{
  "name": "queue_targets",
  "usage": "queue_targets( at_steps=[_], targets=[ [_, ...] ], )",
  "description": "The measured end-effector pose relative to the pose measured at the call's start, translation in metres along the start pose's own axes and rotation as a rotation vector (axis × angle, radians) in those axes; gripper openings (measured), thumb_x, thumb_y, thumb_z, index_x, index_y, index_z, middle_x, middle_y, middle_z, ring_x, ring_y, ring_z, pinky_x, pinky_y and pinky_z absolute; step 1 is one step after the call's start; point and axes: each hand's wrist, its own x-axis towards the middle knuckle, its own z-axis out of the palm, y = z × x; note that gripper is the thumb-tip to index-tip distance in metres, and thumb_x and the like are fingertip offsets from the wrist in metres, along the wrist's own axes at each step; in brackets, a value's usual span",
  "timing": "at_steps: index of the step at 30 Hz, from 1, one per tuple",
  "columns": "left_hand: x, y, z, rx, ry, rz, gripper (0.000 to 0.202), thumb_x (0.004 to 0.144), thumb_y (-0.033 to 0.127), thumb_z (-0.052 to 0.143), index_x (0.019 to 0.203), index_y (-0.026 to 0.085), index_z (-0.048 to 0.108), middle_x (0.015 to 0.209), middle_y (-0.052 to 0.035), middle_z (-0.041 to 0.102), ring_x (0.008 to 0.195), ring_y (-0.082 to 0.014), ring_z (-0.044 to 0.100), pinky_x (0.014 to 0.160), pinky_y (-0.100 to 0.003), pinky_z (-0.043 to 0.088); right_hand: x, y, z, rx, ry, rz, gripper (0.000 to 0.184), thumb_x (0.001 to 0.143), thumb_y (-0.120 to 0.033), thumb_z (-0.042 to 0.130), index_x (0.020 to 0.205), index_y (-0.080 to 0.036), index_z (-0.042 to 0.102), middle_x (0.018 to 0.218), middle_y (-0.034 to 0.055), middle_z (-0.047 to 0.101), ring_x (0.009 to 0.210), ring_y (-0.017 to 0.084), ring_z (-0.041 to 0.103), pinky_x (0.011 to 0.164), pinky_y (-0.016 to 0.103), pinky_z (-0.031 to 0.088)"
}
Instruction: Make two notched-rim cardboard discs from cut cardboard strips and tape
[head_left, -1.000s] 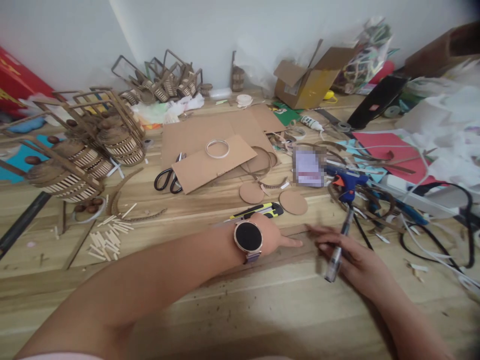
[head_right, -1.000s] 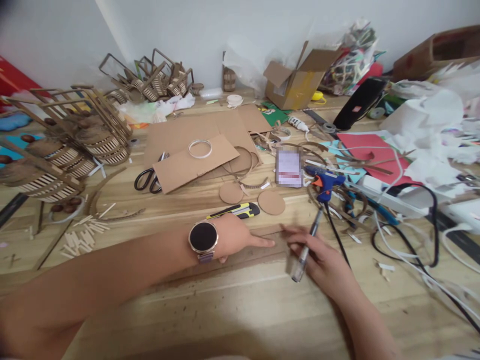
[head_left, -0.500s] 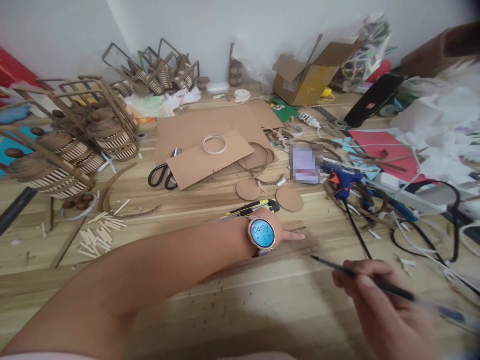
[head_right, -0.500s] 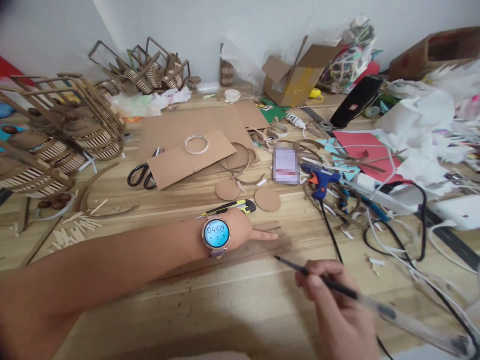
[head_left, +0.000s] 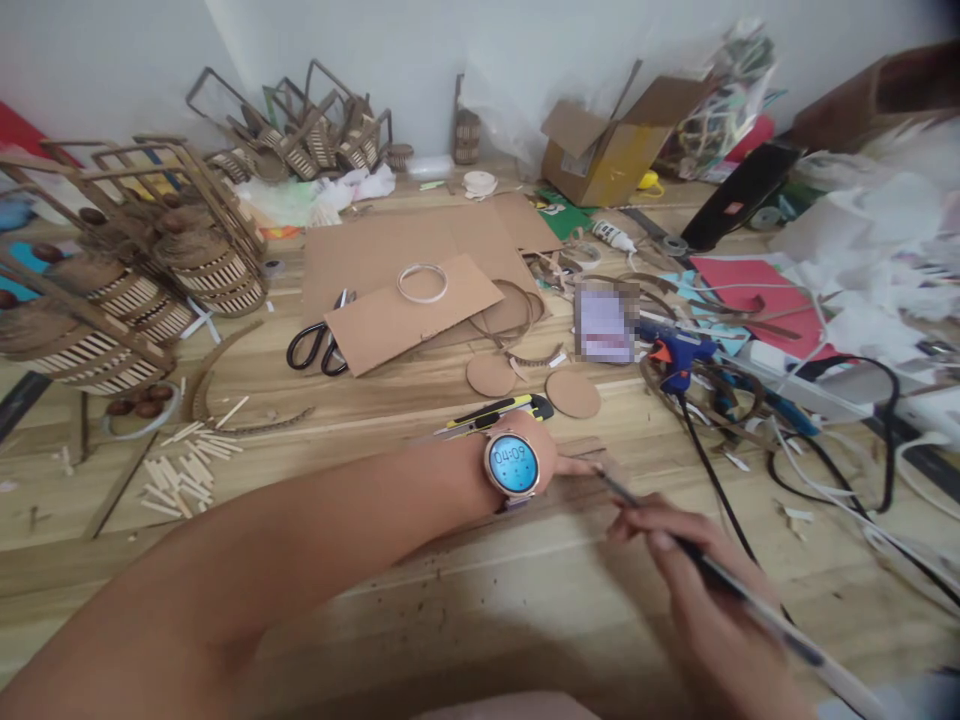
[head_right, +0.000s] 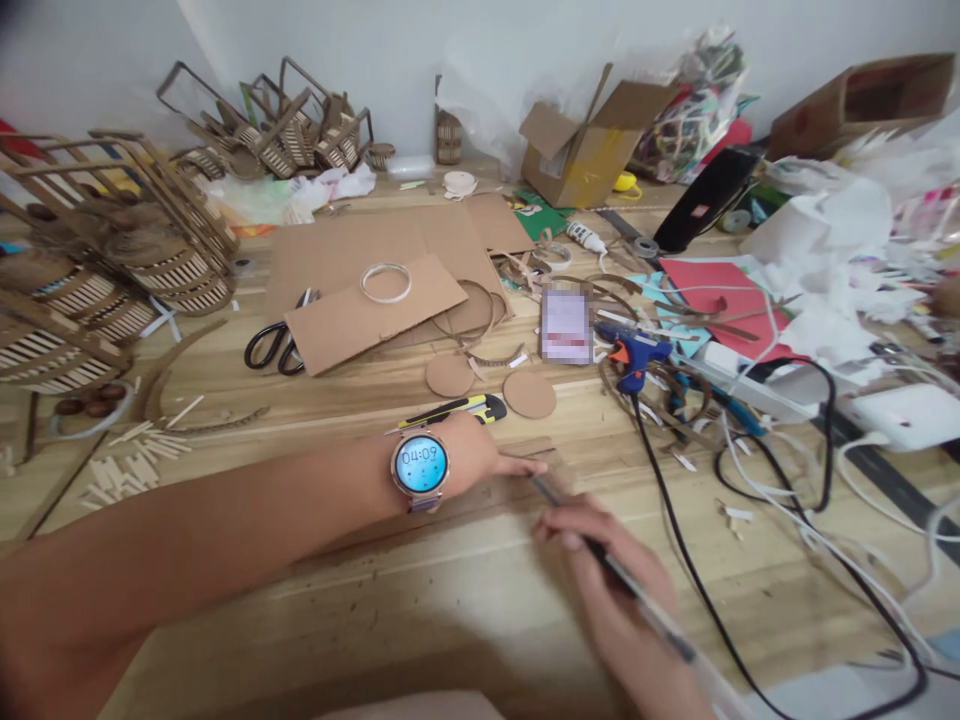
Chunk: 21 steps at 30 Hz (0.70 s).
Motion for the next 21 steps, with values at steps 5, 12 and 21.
queue_targets(
  at_steps=[5, 12, 21],
  targets=[
    [-0.019, 0.002, -0.003, 0.229, -0.027, 0.097, 0.074, 0.081, -0.006, 0.056, 0.145, 0.031, 0.047, 0.082, -0.0102, 0.075, 0.08, -0.0278, 0.069, 0.072, -0.035, 0.047, 0.034, 0.037, -0.016, -0.251, -0.191, -0.072, 0.017, 0.087, -0.033, 0.059, 0.099, -0.028, 0.07, 0.103, 0.0066, 0.076, 0.094, 0.027, 0.071, 0.084, 0.041, 0.057],
    [-0.063, -0.008, 0.012, 0.293, 0.015, 0.1, 0.039, 0.093, 0.005, 0.045, 0.125, 0.02, 0.061, 0.105, -0.0135, 0.067, 0.083, -0.0261, 0.067, 0.063, -0.032, 0.048, 0.046, 0.055, -0.008, -0.251, -0.409, -0.17, 0.018, 0.092, -0.028, 0.054, 0.1, -0.028, 0.07, 0.114, 0.0056, 0.074, 0.11, 0.026, 0.066, 0.094, 0.044, 0.054],
    [-0.091, -0.02, 0.05, 0.248, 0.209, 0.083, 0.036, 0.093, 0.006, 0.051, 0.125, 0.02, 0.057, 0.11, -0.0079, 0.059, 0.098, -0.0248, 0.055, 0.081, -0.036, 0.05, 0.045, 0.065, -0.012, -0.296, -0.463, -0.209, 0.022, 0.094, -0.029, 0.053, 0.108, -0.027, 0.069, 0.12, 0.0064, 0.071, 0.114, 0.026, 0.063, 0.097, 0.042, 0.053]
  ],
)
